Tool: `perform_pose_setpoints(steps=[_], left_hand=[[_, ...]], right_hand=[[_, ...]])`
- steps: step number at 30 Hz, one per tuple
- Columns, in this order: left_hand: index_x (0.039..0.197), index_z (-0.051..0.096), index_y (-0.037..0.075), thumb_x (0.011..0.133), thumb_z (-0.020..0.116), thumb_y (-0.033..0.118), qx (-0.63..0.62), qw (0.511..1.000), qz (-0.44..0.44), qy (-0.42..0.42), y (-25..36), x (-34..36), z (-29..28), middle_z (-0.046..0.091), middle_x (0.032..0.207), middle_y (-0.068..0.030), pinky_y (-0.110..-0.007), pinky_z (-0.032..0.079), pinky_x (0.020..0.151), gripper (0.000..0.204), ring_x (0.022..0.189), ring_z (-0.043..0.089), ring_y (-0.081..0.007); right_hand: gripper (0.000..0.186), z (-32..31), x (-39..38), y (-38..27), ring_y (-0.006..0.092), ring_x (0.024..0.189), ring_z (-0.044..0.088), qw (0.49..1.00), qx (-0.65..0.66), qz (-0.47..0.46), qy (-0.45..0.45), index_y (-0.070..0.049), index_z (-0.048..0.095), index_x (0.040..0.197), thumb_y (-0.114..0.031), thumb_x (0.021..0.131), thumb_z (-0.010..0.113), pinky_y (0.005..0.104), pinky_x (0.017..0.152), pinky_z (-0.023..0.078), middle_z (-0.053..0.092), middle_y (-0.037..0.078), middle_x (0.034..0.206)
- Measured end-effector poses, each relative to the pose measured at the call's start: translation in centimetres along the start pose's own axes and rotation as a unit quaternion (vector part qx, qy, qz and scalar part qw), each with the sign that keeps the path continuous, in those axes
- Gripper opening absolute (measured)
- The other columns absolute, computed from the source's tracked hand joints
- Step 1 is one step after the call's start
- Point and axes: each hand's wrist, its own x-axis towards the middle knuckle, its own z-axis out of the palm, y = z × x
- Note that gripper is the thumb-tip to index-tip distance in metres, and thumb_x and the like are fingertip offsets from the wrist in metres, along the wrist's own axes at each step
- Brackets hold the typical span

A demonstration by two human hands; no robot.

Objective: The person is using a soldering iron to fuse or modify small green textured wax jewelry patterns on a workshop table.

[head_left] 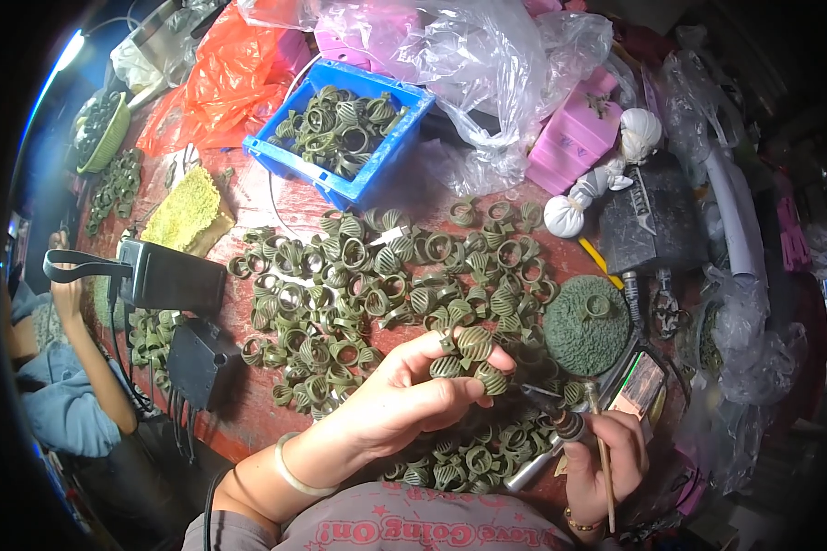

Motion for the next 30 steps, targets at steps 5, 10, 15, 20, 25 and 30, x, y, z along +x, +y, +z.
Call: perform_pose_setpoints(steps=[5, 10, 15, 20, 25, 30], left_hand=[[0.120, 0.060, 0.006, 0.086, 0.060, 0.010, -0.004, 1.000, -0.005, 0.003, 0.1, -0.1, 0.2, 0.061, 0.085, 0.0013, -0.016, 0.025, 0.049, 0.034, 0.053, 0.035, 0.0006], [0.121, 0.060, 0.006, 0.086, 0.060, 0.010, -0.007, 1.000, -0.007, 0.003, 0.1, -0.1, 0.1, 0.062, 0.085, 0.0009, -0.016, 0.026, 0.049, 0.035, 0.053, 0.036, 0.0005], [0.121, 0.059, 0.006, 0.086, 0.060, 0.010, -0.005, 1.000, -0.013, 0.008, 0.2, 0.0, 0.2, 0.062, 0.085, 0.0005, -0.016, 0.026, 0.049, 0.035, 0.054, 0.036, 0.0005], [0.121, 0.059, 0.006, 0.085, 0.058, 0.008, -0.013, 1.000, -0.013, 0.007, 0.1, -0.1, 0.1, 0.062, 0.085, 0.0003, -0.016, 0.026, 0.050, 0.036, 0.054, 0.037, 0.0007], [0.121, 0.059, 0.006, 0.086, 0.059, 0.009, -0.014, 1.000, -0.012, 0.005, 0.3, -0.1, 0.3, 0.062, 0.085, 0.0003, -0.016, 0.026, 0.049, 0.035, 0.055, 0.037, 0.0003], [0.121, 0.058, 0.006, 0.084, 0.067, 0.006, -0.008, 0.998, -0.039, 0.044, 0.7, -0.1, 1.1, 0.060, 0.116, -0.0076, -0.021, 0.044, 0.068, 0.038, 0.085, 0.058, -0.0091]], right_hand=[[0.033, 0.2, 0.1, 0.0, 0.0251, 0.071, 0.059, 1.000, -0.003, 0.002, 0.000, 0.000, 0.063, 0.096, -0.026, 0.080, 0.076, 0.0331, 0.061, 0.050, 0.063, 0.010, 0.084], [0.033, 0.2, 0.0, 0.0, 0.0257, 0.072, 0.060, 1.000, 0.009, -0.001, -0.014, 0.000, 0.062, 0.097, -0.024, 0.079, 0.077, 0.0334, 0.061, 0.050, 0.063, 0.010, 0.085], [0.033, 0.2, 0.0, 0.0, 0.0254, 0.072, 0.060, 1.000, 0.011, 0.001, -0.019, 0.000, 0.062, 0.097, -0.023, 0.079, 0.077, 0.0331, 0.061, 0.050, 0.063, 0.010, 0.085], [0.033, 0.3, 0.1, -0.2, 0.0249, 0.072, 0.060, 1.000, 0.013, 0.005, -0.024, 0.000, 0.062, 0.097, -0.023, 0.079, 0.077, 0.0325, 0.060, 0.050, 0.063, 0.010, 0.084], [0.034, 0.3, -0.1, -0.1, 0.0247, 0.071, 0.060, 1.000, 0.013, 0.006, -0.013, 0.000, 0.063, 0.095, -0.027, 0.080, 0.076, 0.0324, 0.059, 0.049, 0.062, 0.011, 0.081], [0.033, 0.0, -0.6, 0.6, 0.0245, 0.073, 0.059, 0.998, 0.020, 0.038, 0.052, 0.001, 0.064, 0.094, -0.028, 0.082, 0.074, 0.0319, 0.063, 0.048, 0.062, 0.011, 0.082]])
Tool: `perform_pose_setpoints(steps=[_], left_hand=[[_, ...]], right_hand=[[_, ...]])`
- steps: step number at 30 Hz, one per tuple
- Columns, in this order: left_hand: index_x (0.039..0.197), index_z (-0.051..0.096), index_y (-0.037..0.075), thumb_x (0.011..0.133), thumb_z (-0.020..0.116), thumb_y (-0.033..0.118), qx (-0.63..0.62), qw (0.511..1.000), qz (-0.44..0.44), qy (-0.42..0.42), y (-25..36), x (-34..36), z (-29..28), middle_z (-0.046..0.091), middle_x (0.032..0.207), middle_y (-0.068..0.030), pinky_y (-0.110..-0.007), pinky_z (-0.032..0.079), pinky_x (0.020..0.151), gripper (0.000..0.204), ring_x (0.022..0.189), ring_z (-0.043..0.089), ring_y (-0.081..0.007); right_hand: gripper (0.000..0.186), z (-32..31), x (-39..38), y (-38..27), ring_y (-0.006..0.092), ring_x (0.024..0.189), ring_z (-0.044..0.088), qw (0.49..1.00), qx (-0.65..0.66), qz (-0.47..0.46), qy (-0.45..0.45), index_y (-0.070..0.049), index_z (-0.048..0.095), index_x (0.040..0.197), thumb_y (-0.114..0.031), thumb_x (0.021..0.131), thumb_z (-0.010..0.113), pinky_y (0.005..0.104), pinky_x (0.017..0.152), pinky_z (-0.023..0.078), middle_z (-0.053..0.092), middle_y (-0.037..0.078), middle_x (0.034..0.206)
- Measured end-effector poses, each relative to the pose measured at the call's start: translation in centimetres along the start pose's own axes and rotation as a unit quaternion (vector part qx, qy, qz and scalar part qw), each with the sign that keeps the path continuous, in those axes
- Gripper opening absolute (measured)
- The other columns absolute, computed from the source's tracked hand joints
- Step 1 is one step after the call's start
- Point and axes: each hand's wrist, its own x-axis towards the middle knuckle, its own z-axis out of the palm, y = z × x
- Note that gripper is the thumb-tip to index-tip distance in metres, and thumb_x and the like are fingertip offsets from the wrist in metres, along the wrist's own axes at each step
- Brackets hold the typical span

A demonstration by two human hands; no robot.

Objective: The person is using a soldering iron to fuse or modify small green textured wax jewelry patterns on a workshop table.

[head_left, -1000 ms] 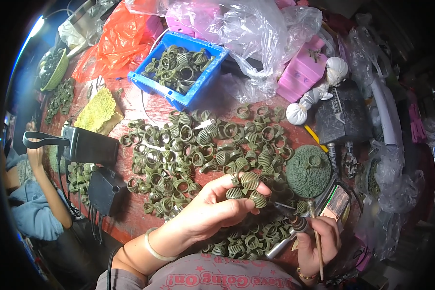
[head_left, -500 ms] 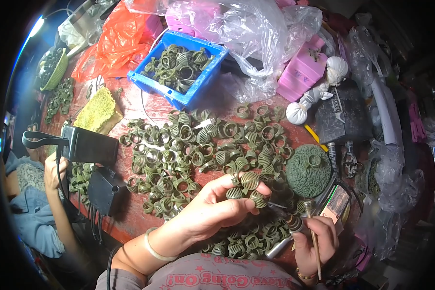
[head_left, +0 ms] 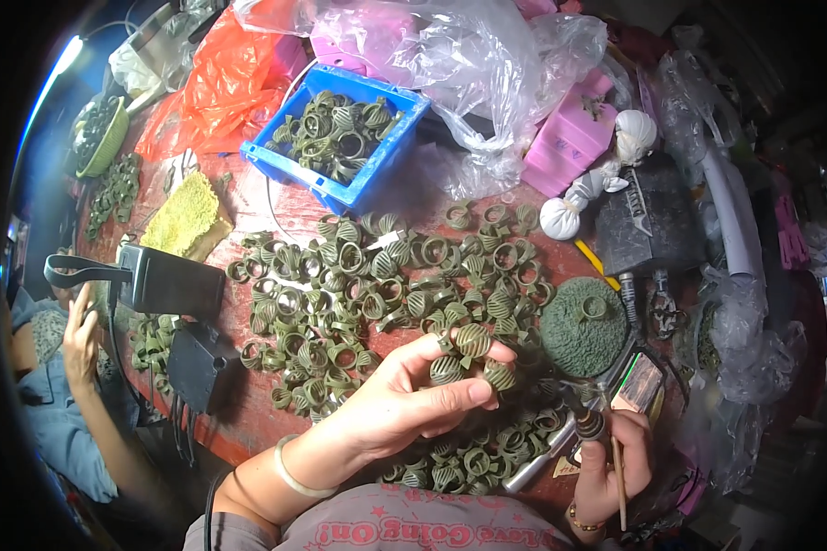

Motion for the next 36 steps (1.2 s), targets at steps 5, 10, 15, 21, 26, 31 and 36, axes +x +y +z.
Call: perform_pose_setpoints(steps=[5, 10, 15, 21, 26, 31, 36], left_hand=[[0.123, 0.057, 0.006, 0.083, 0.067, 0.002, 0.016, 0.999, -0.012, -0.042, 0.5, 0.0, -0.5, 0.060, 0.118, -0.0090, -0.023, 0.048, 0.075, 0.041, 0.088, 0.061, -0.0109], [0.124, 0.056, 0.003, 0.083, 0.067, 0.001, 0.008, 0.999, 0.029, -0.042, -0.4, 0.2, -0.9, 0.059, 0.121, -0.0108, -0.025, 0.050, 0.080, 0.043, 0.090, 0.062, -0.0125], [0.123, 0.056, 0.003, 0.082, 0.066, -0.002, -0.011, 0.999, 0.021, -0.039, -0.2, 0.2, -0.6, 0.058, 0.122, -0.0110, -0.026, 0.051, 0.083, 0.042, 0.092, 0.062, -0.0137], [0.122, 0.056, 0.003, 0.082, 0.067, -0.002, -0.012, 0.999, 0.016, -0.035, -0.2, 0.2, -0.8, 0.058, 0.122, -0.0106, -0.026, 0.051, 0.083, 0.042, 0.092, 0.062, -0.0132], [0.122, 0.057, 0.003, 0.082, 0.067, -0.002, -0.015, 0.999, 0.013, -0.026, -0.1, 0.1, -0.6, 0.057, 0.124, -0.0101, -0.025, 0.051, 0.082, 0.041, 0.091, 0.061, -0.0121], [0.121, 0.057, 0.003, 0.082, 0.067, -0.002, -0.017, 1.000, 0.009, -0.022, 0.1, 0.0, -0.4, 0.055, 0.127, -0.0099, -0.023, 0.050, 0.080, 0.041, 0.091, 0.062, -0.0114], [0.120, 0.058, 0.003, 0.081, 0.066, -0.003, -0.023, 0.999, 0.010, -0.029, 0.1, 0.1, -0.4, 0.053, 0.131, -0.0095, -0.023, 0.050, 0.077, 0.041, 0.091, 0.062, -0.0110]], right_hand=[[0.032, -0.2, 0.3, 0.0, 0.0245, 0.073, 0.059, 1.000, -0.013, -0.016, -0.002, 0.000, 0.063, 0.095, -0.025, 0.081, 0.075, 0.0320, 0.063, 0.049, 0.063, 0.010, 0.083], [0.033, -0.1, 1.0, -0.5, 0.0233, 0.070, 0.060, 0.998, -0.032, -0.042, -0.038, -0.001, 0.063, 0.096, -0.025, 0.079, 0.078, 0.0301, 0.057, 0.048, 0.064, 0.009, 0.082], [0.034, -0.1, 0.9, -0.5, 0.0228, 0.069, 0.060, 0.998, -0.034, -0.041, -0.036, -0.001, 0.063, 0.096, -0.025, 0.078, 0.078, 0.0295, 0.056, 0.048, 0.064, 0.009, 0.082], [0.033, 0.1, 0.7, -0.5, 0.0236, 0.070, 0.060, 0.999, -0.018, -0.028, -0.043, -0.001, 0.063, 0.095, -0.023, 0.078, 0.078, 0.0309, 0.058, 0.049, 0.064, 0.009, 0.083], [0.031, 0.1, 0.7, -0.7, 0.0246, 0.071, 0.060, 0.998, -0.015, -0.023, -0.059, 0.000, 0.063, 0.094, -0.022, 0.078, 0.078, 0.0325, 0.060, 0.050, 0.064, 0.010, 0.083], [0.030, 0.1, 0.8, -0.8, 0.0246, 0.072, 0.060, 0.997, -0.010, -0.032, -0.067, 0.000, 0.063, 0.094, -0.021, 0.079, 0.077, 0.0330, 0.061, 0.050, 0.064, 0.009, 0.083], [0.031, -0.1, 0.8, -0.6, 0.0245, 0.073, 0.060, 0.997, -0.010, -0.035, -0.062, 0.001, 0.062, 0.095, -0.020, 0.079, 0.077, 0.0328, 0.061, 0.050, 0.065, 0.009, 0.084]])
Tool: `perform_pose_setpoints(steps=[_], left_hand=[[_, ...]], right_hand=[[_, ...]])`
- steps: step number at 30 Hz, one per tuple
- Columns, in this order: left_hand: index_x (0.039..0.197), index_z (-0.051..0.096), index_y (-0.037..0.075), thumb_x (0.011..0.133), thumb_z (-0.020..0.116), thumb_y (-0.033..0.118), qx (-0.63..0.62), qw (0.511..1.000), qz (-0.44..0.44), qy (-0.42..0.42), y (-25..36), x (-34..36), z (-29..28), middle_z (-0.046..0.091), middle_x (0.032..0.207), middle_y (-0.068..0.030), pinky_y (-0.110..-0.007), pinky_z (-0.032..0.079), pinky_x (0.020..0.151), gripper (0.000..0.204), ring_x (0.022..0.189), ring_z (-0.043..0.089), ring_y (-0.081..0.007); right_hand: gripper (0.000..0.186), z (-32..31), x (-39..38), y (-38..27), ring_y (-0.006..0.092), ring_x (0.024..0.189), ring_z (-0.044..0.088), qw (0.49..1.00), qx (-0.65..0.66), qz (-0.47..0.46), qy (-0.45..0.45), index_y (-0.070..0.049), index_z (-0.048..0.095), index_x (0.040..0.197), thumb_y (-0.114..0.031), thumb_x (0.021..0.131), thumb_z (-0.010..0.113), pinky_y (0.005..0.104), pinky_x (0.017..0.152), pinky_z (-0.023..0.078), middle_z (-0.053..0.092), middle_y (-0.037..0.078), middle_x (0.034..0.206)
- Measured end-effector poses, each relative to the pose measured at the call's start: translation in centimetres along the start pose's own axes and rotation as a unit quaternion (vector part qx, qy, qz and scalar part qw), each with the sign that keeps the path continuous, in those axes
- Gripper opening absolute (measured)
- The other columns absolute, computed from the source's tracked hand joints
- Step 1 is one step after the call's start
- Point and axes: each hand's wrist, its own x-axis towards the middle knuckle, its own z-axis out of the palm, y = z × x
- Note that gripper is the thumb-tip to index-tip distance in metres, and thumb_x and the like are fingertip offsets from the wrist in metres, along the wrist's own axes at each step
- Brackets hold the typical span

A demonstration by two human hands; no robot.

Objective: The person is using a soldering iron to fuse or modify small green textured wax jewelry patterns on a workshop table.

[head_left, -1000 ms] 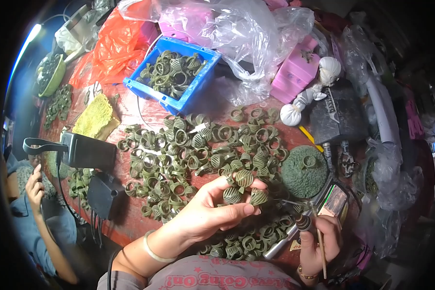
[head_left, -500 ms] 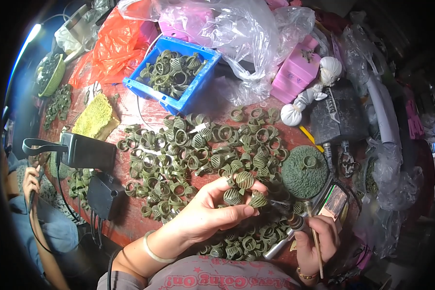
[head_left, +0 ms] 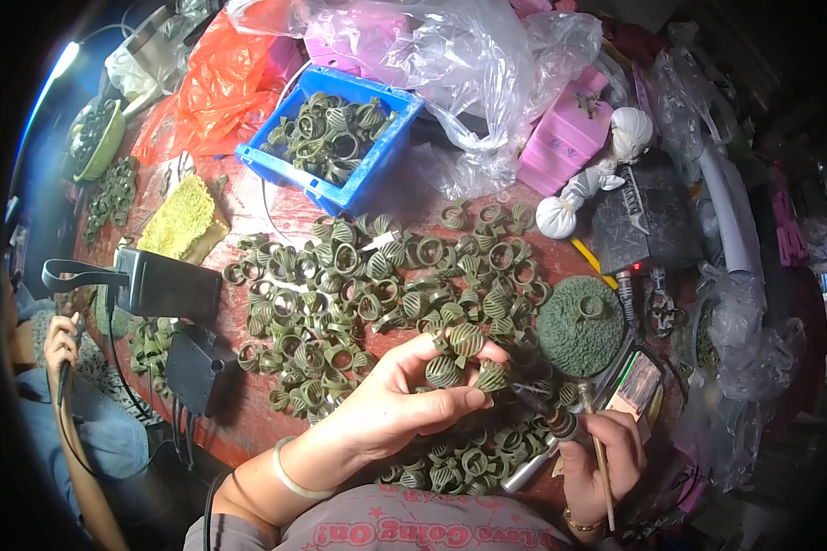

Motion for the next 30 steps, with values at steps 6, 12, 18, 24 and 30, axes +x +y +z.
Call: perform_pose_setpoints(steps=[6, 12, 18, 24, 30], left_hand=[[0.118, 0.059, 0.003, 0.081, 0.066, -0.003, 0.007, 1.000, -0.001, 0.014, -0.04, -0.02, 0.04, 0.052, 0.131, -0.0078, -0.021, 0.049, 0.075, 0.038, 0.094, 0.060, -0.0095], [0.116, 0.060, 0.003, 0.080, 0.067, -0.003, 0.008, 1.000, 0.007, 0.016, -0.07, 0.06, 0.05, 0.051, 0.133, -0.0069, -0.019, 0.045, 0.068, 0.037, 0.090, 0.057, -0.0069], [0.116, 0.061, 0.003, 0.079, 0.066, -0.004, 0.009, 1.000, 0.001, 0.015, 0.23, 0.07, 0.27, 0.045, 0.140, -0.0075, -0.018, 0.044, 0.065, 0.038, 0.087, 0.057, -0.0059], [0.118, 0.059, 0.004, 0.080, 0.065, -0.006, 0.011, 1.000, 0.001, 0.021, 0.10, 0.03, 0.17, 0.052, 0.133, -0.0057, -0.018, 0.044, 0.065, 0.040, 0.088, 0.057, -0.0058], [0.119, 0.059, 0.004, 0.080, 0.065, -0.007, 0.011, 1.000, 0.004, 0.022, -0.06, 0.07, 0.03, 0.056, 0.126, -0.0046, -0.018, 0.045, 0.066, 0.041, 0.091, 0.057, -0.0059]], right_hand=[[0.032, 0.15, 0.00, -0.14, 0.0241, 0.072, 0.059, 1.000, 0.001, -0.001, -0.006, 0.000, 0.062, 0.097, -0.021, 0.079, 0.077, 0.0323, 0.060, 0.050, 0.064, 0.009, 0.083], [0.033, 0.01, -0.11, 0.11, 0.0228, 0.069, 0.059, 1.000, -0.012, 0.001, 0.009, -0.001, 0.062, 0.097, -0.024, 0.079, 0.078, 0.0307, 0.057, 0.049, 0.063, 0.009, 0.083], [0.034, -0.12, 0.09, 0.16, 0.0232, 0.069, 0.059, 1.000, -0.026, 0.004, 0.004, -0.001, 0.062, 0.096, -0.025, 0.078, 0.078, 0.0304, 0.055, 0.048, 0.063, 0.010, 0.083], [0.033, 0.00, 0.14, 0.13, 0.0245, 0.070, 0.060, 1.000, -0.025, -0.007, -0.002, -0.001, 0.062, 0.095, -0.024, 0.078, 0.078, 0.0325, 0.059, 0.050, 0.063, 0.009, 0.082], [0.034, 0.13, -0.12, -0.03, 0.0244, 0.071, 0.060, 1.000, -0.015, 0.004, 0.000, -0.001, 0.063, 0.095, -0.025, 0.078, 0.078, 0.0327, 0.060, 0.050, 0.063, 0.009, 0.082]])
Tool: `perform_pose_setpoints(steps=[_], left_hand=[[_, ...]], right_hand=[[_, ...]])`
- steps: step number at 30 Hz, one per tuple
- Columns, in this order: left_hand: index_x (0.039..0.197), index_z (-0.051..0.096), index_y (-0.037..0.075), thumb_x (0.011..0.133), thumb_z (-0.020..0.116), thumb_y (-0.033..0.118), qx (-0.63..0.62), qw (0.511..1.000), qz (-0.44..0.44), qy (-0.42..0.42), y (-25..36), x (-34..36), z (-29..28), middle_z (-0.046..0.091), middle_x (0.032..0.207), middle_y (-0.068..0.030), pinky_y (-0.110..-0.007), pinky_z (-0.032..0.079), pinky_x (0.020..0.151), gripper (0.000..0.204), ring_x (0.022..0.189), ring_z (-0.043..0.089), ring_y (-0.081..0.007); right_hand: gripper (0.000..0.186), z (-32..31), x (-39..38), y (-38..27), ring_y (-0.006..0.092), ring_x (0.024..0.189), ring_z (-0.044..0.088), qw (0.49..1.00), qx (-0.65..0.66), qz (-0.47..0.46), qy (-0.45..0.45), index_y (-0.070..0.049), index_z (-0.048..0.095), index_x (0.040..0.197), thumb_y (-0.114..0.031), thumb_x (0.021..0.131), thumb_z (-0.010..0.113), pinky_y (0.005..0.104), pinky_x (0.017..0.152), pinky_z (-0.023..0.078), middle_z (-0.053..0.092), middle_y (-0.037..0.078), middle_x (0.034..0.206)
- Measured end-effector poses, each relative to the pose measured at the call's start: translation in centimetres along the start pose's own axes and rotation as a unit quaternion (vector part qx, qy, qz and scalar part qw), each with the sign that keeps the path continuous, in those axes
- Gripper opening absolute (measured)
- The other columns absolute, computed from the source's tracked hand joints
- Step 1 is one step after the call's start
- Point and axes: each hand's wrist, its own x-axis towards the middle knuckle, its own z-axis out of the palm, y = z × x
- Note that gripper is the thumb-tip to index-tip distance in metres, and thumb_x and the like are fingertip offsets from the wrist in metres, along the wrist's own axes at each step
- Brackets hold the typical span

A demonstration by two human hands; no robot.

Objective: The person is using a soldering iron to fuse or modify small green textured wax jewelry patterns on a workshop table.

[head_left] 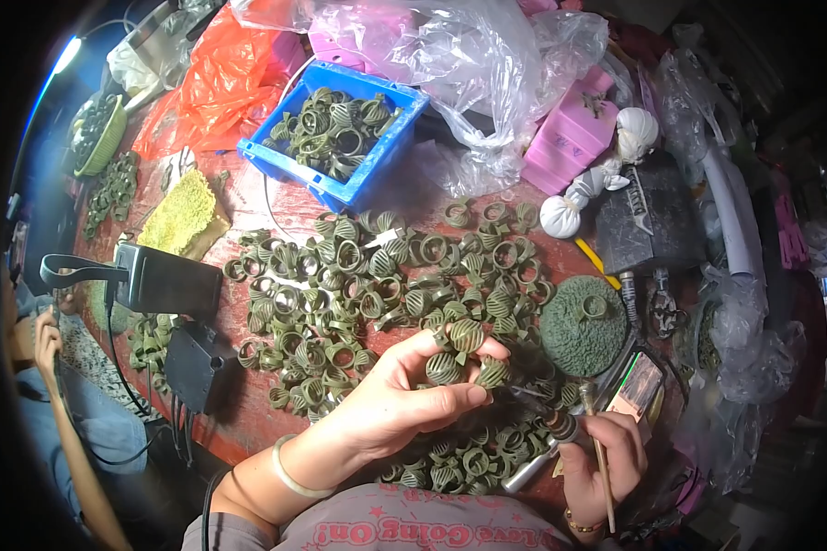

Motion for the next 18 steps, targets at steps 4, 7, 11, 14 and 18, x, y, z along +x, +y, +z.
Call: perform_pose_setpoints(steps=[4, 7, 11, 14, 18], left_hand=[[0.119, 0.059, 0.004, 0.080, 0.065, -0.006, -0.001, 1.000, 0.001, -0.009, -0.08, 0.01, -0.18, 0.058, 0.122, -0.0045, -0.019, 0.045, 0.067, 0.041, 0.092, 0.057, -0.0064], [0.120, 0.058, 0.004, 0.080, 0.065, -0.006, -0.006, 1.000, 0.003, -0.006, -0.18, 0.03, -0.24, 0.058, 0.120, -0.0045, -0.018, 0.045, 0.067, 0.041, 0.092, 0.057, -0.0063], [0.120, 0.059, 0.004, 0.080, 0.066, -0.005, -0.005, 1.000, -0.002, -0.009, -0.08, 0.05, -0.24, 0.058, 0.121, -0.0048, -0.018, 0.044, 0.066, 0.042, 0.090, 0.056, -0.0059], [0.119, 0.059, 0.005, 0.080, 0.066, -0.005, -0.006, 1.000, -0.001, -0.010, -0.10, 0.09, -0.33, 0.057, 0.124, -0.0052, -0.018, 0.043, 0.065, 0.041, 0.088, 0.056, -0.0055], [0.118, 0.060, 0.005, 0.080, 0.066, -0.006, -0.007, 1.000, 0.001, -0.008, 0.01, -0.02, -0.17, 0.056, 0.128, -0.0055, -0.018, 0.043, 0.064, 0.039, 0.087, 0.056, -0.0051]], right_hand=[[0.034, -0.05, 0.11, 0.07, 0.0244, 0.071, 0.060, 1.000, -0.008, -0.003, 0.011, -0.001, 0.063, 0.095, -0.025, 0.078, 0.078, 0.0325, 0.060, 0.050, 0.063, 0.010, 0.082], [0.034, 0.01, -0.03, 0.08, 0.0241, 0.070, 0.060, 1.000, 0.004, 0.004, -0.001, -0.001, 0.063, 0.095, -0.026, 0.078, 0.078, 0.0326, 0.059, 0.049, 0.063, 0.009, 0.082], [0.034, -0.06, 0.00, 0.08, 0.0243, 0.070, 0.060, 1.000, -0.006, -0.006, 0.001, -0.001, 0.063, 0.095, -0.027, 0.079, 0.078, 0.0327, 0.059, 0.049, 0.063, 0.010, 0.082], [0.034, 0.03, 0.11, 0.27, 0.0246, 0.070, 0.060, 1.000, -0.014, -0.013, 0.004, -0.001, 0.062, 0.095, -0.027, 0.079, 0.077, 0.0325, 0.059, 0.049, 0.063, 0.010, 0.082], [0.035, -0.01, -0.05, 0.39, 0.0249, 0.070, 0.059, 1.000, -0.011, -0.005, 0.021, -0.001, 0.062, 0.095, -0.028, 0.079, 0.077, 0.0321, 0.059, 0.049, 0.063, 0.010, 0.082]])
